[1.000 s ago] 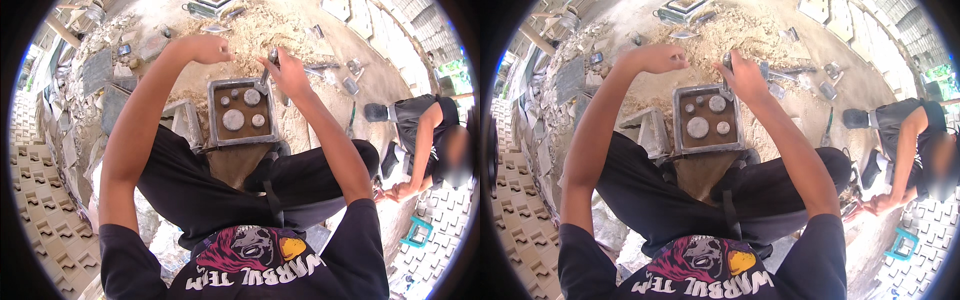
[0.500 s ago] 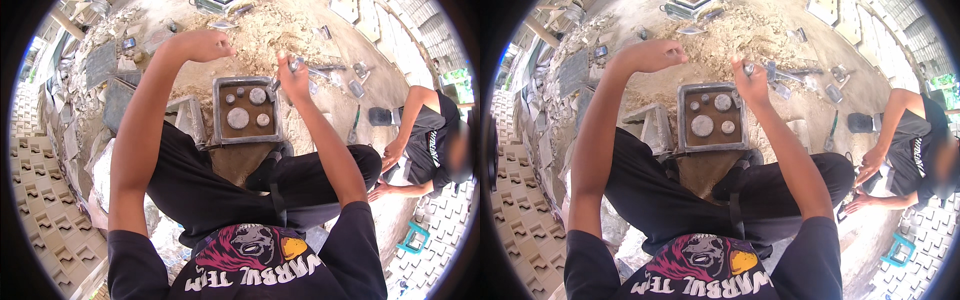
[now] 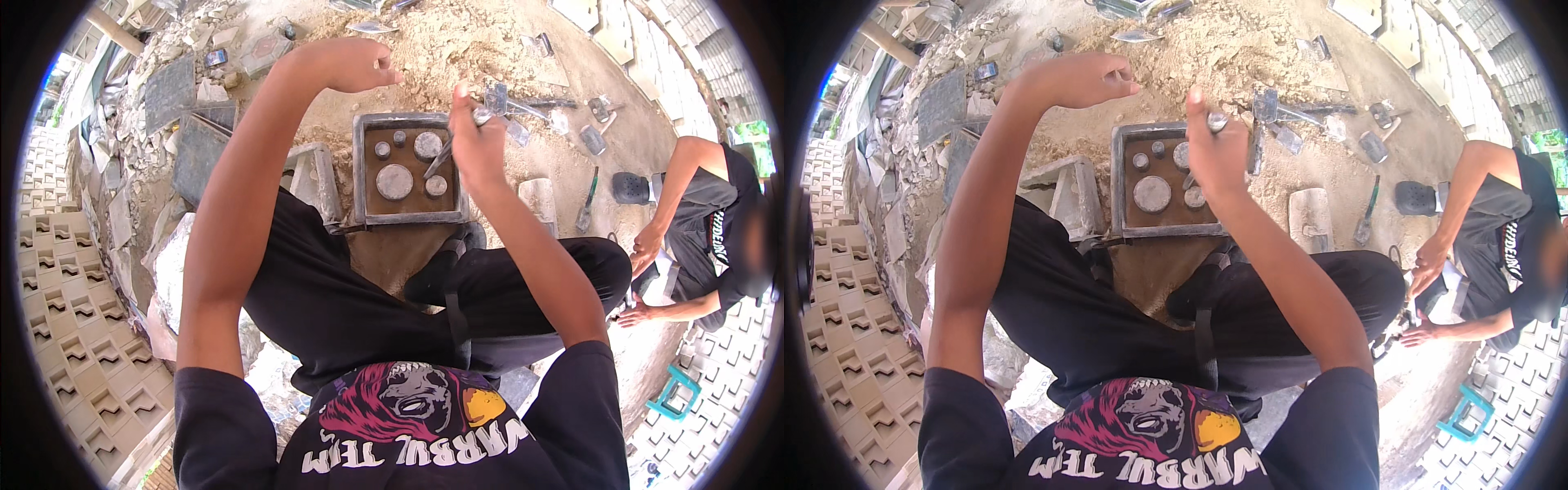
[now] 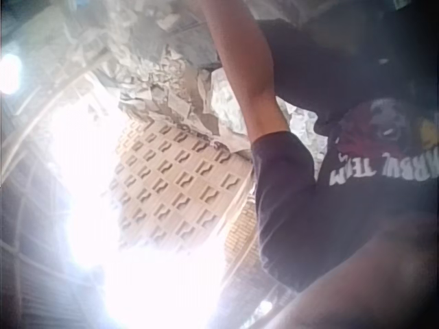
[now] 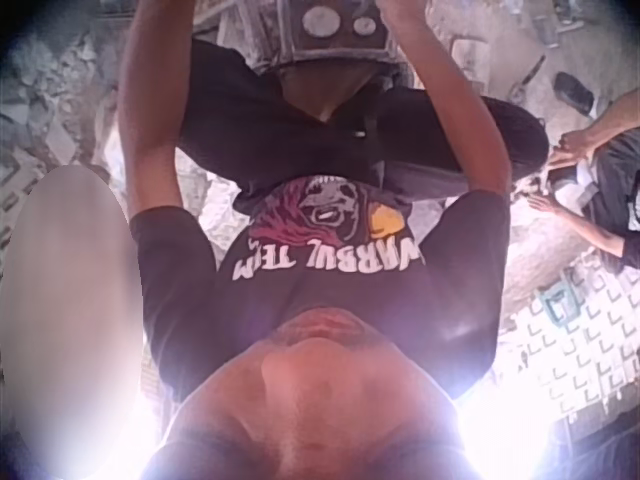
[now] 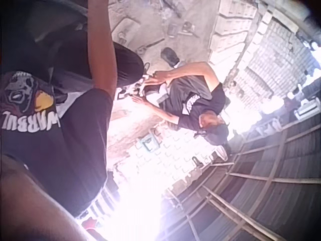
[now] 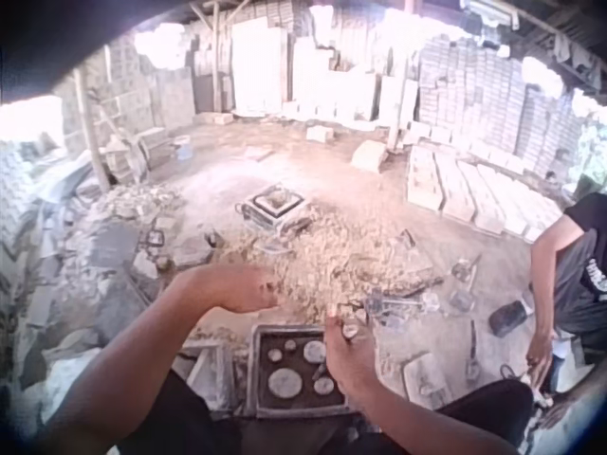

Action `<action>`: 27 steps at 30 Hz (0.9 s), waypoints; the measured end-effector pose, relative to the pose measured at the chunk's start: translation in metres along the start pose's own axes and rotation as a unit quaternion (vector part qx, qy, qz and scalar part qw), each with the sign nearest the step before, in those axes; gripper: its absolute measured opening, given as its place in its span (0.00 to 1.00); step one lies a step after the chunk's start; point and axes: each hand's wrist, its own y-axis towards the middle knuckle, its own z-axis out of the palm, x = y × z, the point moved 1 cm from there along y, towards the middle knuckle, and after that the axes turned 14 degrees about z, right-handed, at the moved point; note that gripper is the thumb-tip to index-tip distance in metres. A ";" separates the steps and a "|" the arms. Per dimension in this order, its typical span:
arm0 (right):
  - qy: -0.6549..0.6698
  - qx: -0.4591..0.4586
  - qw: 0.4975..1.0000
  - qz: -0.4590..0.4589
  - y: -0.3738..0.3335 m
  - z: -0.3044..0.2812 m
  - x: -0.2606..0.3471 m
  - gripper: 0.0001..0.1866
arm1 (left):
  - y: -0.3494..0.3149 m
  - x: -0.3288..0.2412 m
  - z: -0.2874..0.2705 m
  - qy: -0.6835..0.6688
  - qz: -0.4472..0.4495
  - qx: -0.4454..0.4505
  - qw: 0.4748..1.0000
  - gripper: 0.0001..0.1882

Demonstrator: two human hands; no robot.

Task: The person is manufacturing paving stones by using a tool to smooth material into circular molds within a square frame, then lifting and moving a finished stone slab.

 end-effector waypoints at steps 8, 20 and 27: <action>-0.113 0.042 0.992 -0.025 -0.021 0.019 0.010 0.33 | 0.002 -0.001 0.004 0.016 -0.004 0.003 1.000 0.28; -0.167 0.120 0.976 -0.070 -0.016 0.037 -0.012 0.34 | -0.014 0.000 -0.005 -0.013 -0.019 -0.003 1.000 0.26; -0.173 0.189 0.964 -0.069 -0.040 0.018 -0.013 0.31 | -0.013 0.001 -0.001 -0.008 -0.012 0.000 1.000 0.26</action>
